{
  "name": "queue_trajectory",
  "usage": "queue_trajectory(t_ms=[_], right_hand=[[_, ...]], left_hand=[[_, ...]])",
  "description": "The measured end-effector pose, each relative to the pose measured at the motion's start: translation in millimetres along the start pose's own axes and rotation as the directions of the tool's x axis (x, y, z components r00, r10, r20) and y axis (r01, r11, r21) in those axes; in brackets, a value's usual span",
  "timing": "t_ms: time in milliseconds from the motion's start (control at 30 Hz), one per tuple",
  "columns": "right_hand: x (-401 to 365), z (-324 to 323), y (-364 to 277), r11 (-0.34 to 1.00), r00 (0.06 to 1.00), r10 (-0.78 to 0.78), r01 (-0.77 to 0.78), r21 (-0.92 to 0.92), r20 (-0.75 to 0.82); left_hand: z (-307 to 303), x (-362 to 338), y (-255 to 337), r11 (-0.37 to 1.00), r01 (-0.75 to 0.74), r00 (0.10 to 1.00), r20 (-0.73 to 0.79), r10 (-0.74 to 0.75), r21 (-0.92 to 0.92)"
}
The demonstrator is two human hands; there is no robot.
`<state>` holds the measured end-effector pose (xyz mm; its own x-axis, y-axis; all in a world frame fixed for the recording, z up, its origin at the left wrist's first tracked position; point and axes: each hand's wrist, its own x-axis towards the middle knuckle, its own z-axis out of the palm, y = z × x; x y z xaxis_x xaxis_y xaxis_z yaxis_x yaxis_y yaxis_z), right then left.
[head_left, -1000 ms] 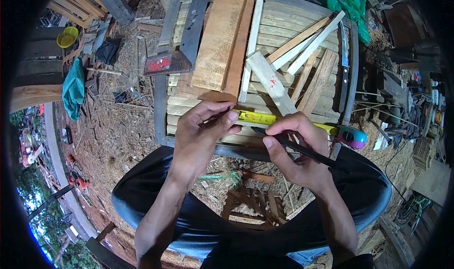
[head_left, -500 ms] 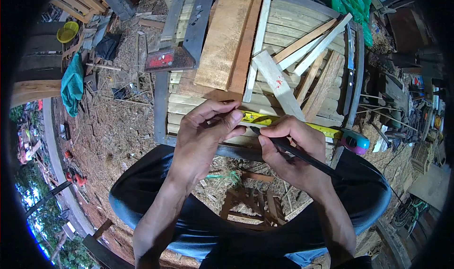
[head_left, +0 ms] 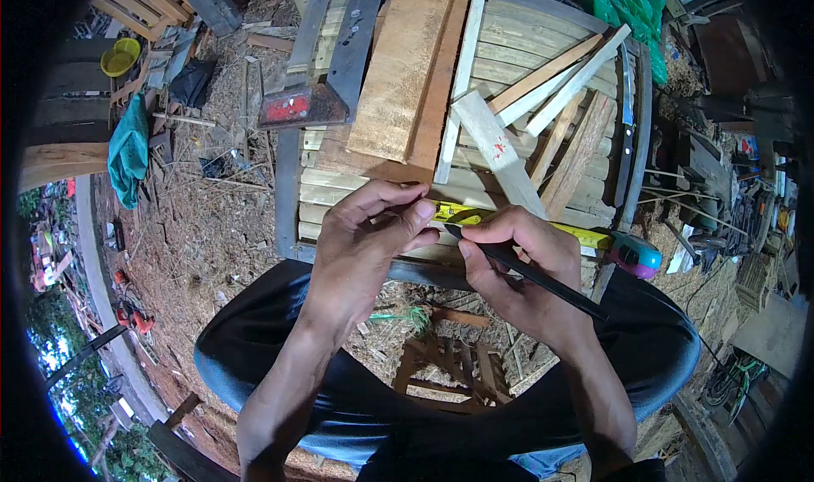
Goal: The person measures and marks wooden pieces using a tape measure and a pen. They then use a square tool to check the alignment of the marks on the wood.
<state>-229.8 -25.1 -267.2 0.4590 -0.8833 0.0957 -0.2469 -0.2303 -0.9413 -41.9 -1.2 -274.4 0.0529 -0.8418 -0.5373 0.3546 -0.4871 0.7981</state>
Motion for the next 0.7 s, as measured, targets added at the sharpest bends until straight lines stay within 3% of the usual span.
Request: queue_trajectory(t_ms=[700], right_hand=[[1.1,-0.3,-0.2,1.0,1.0,0.016,-0.016,0.004,0.016]], left_hand=[[1.7,-1.3,0.5,0.999,0.0,1.0,-0.006,0.001,0.033]])
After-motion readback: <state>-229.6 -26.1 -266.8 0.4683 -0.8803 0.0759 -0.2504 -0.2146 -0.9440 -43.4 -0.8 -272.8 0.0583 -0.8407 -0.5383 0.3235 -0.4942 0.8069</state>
